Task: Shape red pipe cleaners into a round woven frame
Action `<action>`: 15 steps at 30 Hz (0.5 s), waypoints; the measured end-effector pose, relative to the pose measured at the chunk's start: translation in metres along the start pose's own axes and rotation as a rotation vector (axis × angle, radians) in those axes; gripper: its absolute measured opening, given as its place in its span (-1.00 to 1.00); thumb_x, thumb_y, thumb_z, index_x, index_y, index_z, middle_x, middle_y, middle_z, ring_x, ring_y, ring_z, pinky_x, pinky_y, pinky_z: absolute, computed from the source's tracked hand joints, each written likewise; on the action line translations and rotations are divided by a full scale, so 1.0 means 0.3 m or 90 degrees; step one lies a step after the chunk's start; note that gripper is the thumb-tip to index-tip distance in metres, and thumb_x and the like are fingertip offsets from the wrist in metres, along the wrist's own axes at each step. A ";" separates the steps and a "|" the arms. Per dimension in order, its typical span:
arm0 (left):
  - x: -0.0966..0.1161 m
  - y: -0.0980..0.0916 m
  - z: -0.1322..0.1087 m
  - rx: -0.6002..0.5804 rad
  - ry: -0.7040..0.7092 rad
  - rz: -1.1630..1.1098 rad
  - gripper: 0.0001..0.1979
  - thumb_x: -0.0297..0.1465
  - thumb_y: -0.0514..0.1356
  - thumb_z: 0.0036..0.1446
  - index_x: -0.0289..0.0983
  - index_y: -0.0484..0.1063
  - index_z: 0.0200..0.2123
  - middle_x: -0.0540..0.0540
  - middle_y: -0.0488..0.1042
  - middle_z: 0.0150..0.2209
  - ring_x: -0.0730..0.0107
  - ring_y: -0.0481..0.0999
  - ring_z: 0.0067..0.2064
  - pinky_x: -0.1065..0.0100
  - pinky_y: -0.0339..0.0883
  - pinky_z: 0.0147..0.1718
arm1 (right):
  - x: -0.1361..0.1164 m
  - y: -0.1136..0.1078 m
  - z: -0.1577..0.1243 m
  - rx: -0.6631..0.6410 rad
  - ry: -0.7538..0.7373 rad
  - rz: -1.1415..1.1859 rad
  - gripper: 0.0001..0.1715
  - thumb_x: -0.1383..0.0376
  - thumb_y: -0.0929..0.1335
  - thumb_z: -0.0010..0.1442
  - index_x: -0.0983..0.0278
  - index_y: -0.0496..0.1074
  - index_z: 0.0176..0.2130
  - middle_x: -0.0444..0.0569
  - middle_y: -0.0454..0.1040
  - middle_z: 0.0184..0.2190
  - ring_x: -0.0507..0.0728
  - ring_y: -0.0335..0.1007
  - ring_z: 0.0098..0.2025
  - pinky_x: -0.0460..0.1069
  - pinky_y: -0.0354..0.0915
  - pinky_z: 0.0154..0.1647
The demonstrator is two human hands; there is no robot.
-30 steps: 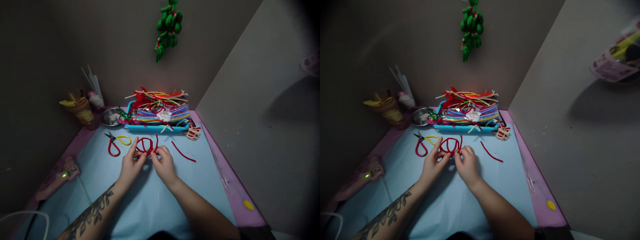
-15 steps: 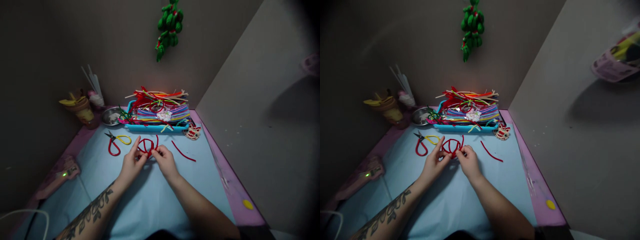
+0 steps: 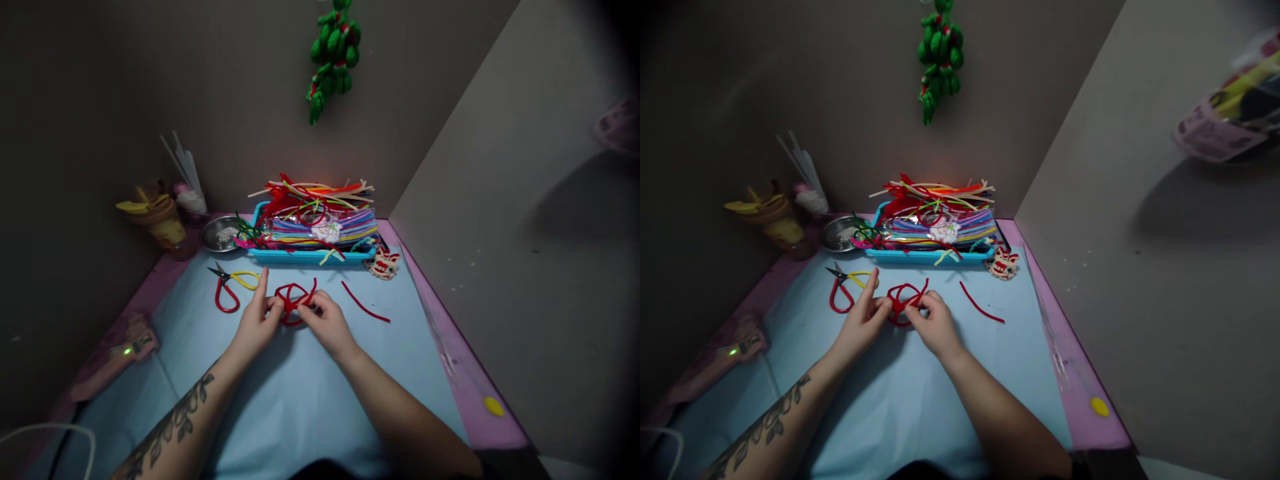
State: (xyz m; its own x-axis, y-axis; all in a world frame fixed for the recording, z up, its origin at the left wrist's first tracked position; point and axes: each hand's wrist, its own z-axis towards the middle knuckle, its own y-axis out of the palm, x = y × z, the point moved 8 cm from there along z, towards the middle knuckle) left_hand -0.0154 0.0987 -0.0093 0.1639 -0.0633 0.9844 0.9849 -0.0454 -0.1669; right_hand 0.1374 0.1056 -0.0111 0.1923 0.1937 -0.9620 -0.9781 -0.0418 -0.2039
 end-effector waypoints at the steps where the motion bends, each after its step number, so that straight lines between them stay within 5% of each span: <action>1: 0.002 -0.002 0.000 0.001 0.011 0.010 -0.22 -0.32 0.09 0.21 -0.28 -0.25 0.39 0.14 0.29 -0.53 0.49 0.27 -0.50 0.43 0.16 -0.45 | -0.001 0.003 -0.003 -0.001 -0.003 -0.005 -0.91 0.29 0.39 0.09 0.24 0.53 -0.40 -0.10 0.39 -0.41 0.09 0.34 -0.31 -0.03 0.26 -0.25; 4: 0.013 -0.010 -0.002 0.013 0.040 0.042 -0.26 -0.33 0.09 0.22 -0.25 -0.20 0.38 0.09 0.37 -0.46 0.47 0.33 -0.46 0.41 0.21 -0.42 | -0.013 0.000 -0.011 0.029 -0.036 -0.018 -0.92 0.34 0.43 0.05 0.21 0.57 -0.35 -0.05 0.48 -0.33 0.14 0.38 -0.20 0.03 0.27 -0.13; 7: 0.045 -0.056 -0.013 0.120 0.098 0.079 -0.37 -0.34 0.14 0.19 -0.21 0.02 0.29 -0.05 0.48 -0.24 0.40 0.46 -0.24 0.34 0.30 -0.24 | -0.030 -0.018 -0.020 0.090 -0.080 -0.014 -0.96 0.35 0.46 0.02 0.20 0.55 -0.41 -0.06 0.49 -0.35 0.15 0.38 -0.19 0.06 0.26 -0.05; 11: 0.096 -0.109 -0.052 0.272 0.181 0.137 -0.82 -0.33 0.22 0.13 -0.24 0.33 -0.20 -0.02 0.42 -0.32 0.42 0.41 -0.31 0.36 0.30 -0.28 | -0.034 -0.044 -0.029 0.154 -0.085 -0.009 -0.97 0.33 0.45 0.03 0.19 0.53 -0.43 -0.07 0.46 -0.37 0.14 0.38 -0.22 0.05 0.29 -0.09; 15: 0.073 -0.051 -0.050 0.180 0.115 0.122 -0.82 -0.31 0.24 0.10 -0.23 0.30 -0.28 -0.03 0.50 -0.35 0.44 0.41 -0.42 0.41 0.24 -0.45 | -0.029 -0.060 -0.037 0.194 -0.081 0.010 -0.98 0.31 0.45 0.05 0.21 0.52 -0.42 -0.06 0.44 -0.37 0.14 0.39 -0.23 0.05 0.30 -0.11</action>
State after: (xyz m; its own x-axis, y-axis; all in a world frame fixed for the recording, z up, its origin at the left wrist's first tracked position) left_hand -0.0276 0.0832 0.0139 0.3584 -0.2197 0.9073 0.9182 0.2587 -0.3001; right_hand 0.1542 0.0937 -0.0011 0.1836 0.3171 -0.9304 -0.9636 0.2453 -0.1065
